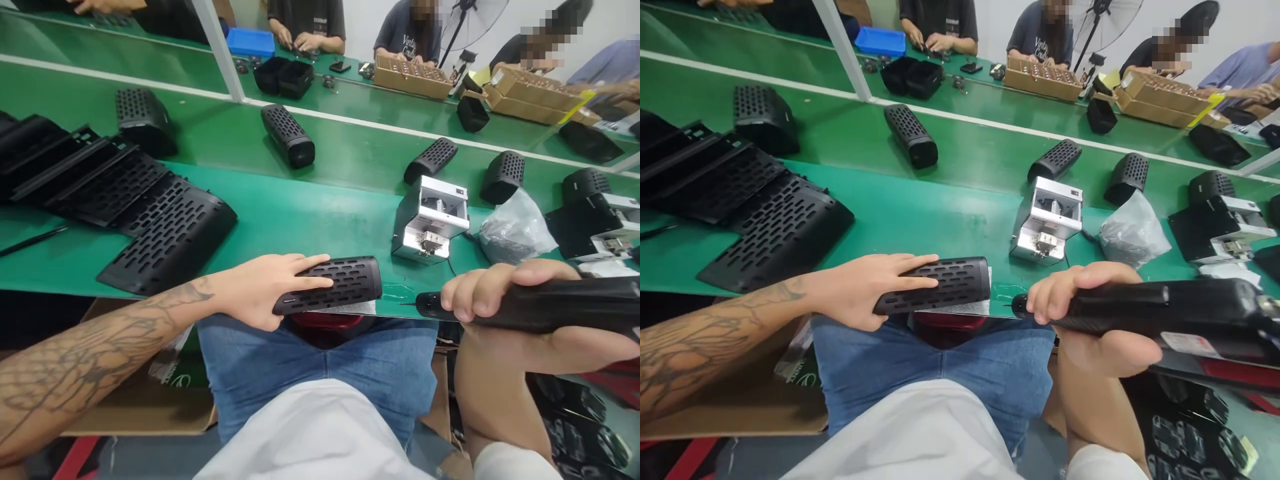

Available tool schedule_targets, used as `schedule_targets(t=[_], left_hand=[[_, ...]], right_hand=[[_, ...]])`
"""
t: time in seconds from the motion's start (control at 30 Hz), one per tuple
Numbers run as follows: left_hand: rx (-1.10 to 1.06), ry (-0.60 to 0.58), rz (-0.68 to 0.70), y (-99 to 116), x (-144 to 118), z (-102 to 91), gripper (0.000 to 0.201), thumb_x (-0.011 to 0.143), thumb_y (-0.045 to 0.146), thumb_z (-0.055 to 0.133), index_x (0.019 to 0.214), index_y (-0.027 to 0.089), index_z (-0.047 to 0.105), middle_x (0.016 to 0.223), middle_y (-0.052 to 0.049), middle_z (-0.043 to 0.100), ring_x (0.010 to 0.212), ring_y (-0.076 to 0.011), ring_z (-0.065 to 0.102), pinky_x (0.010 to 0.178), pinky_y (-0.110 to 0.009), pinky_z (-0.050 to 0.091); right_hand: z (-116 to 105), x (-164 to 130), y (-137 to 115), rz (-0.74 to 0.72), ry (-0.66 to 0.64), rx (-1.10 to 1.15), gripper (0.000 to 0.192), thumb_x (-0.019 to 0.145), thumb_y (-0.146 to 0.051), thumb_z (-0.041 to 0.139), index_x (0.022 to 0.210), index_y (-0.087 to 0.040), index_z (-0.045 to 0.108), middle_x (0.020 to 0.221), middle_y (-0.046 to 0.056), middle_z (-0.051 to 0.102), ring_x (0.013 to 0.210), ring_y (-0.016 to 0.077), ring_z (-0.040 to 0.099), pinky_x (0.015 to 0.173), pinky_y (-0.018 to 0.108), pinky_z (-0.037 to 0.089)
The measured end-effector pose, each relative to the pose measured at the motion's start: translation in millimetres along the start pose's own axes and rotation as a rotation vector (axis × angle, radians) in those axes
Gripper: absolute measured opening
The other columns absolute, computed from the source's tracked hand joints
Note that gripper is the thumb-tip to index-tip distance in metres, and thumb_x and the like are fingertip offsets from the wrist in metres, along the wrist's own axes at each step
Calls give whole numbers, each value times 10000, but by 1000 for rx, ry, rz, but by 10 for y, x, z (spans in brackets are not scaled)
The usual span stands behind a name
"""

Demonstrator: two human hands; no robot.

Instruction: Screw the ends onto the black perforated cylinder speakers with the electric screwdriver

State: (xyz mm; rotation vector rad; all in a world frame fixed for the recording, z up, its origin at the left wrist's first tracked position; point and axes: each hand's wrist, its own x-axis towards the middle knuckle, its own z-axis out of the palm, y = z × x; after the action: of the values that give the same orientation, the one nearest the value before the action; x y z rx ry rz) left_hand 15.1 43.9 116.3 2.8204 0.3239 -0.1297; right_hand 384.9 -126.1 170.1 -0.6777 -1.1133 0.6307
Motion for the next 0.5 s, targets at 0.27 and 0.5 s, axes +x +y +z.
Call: schedule_targets(t=[0.27,0.5], left_hand=[[-14,106,77,-123,123,177,1116,786,303,938,1859,440,661,2063,-144,483,1458,-483,807,1211,-601,643],[-37,99,98,-106,162,150,1086,809,305,921,1862,398,670,2060,-186,475,1392,-477,824,1137,-590,648]], right_hand=[[366,-37,244,86,-205,73,564,1024,-779,979,1260,-267,964,709,-10,811,495,194,726,526,364,691],[365,3,397,72,-301,8,626,1029,-858,917,1280,-285,950,680,-5,797,488,197,711,503,359,666]])
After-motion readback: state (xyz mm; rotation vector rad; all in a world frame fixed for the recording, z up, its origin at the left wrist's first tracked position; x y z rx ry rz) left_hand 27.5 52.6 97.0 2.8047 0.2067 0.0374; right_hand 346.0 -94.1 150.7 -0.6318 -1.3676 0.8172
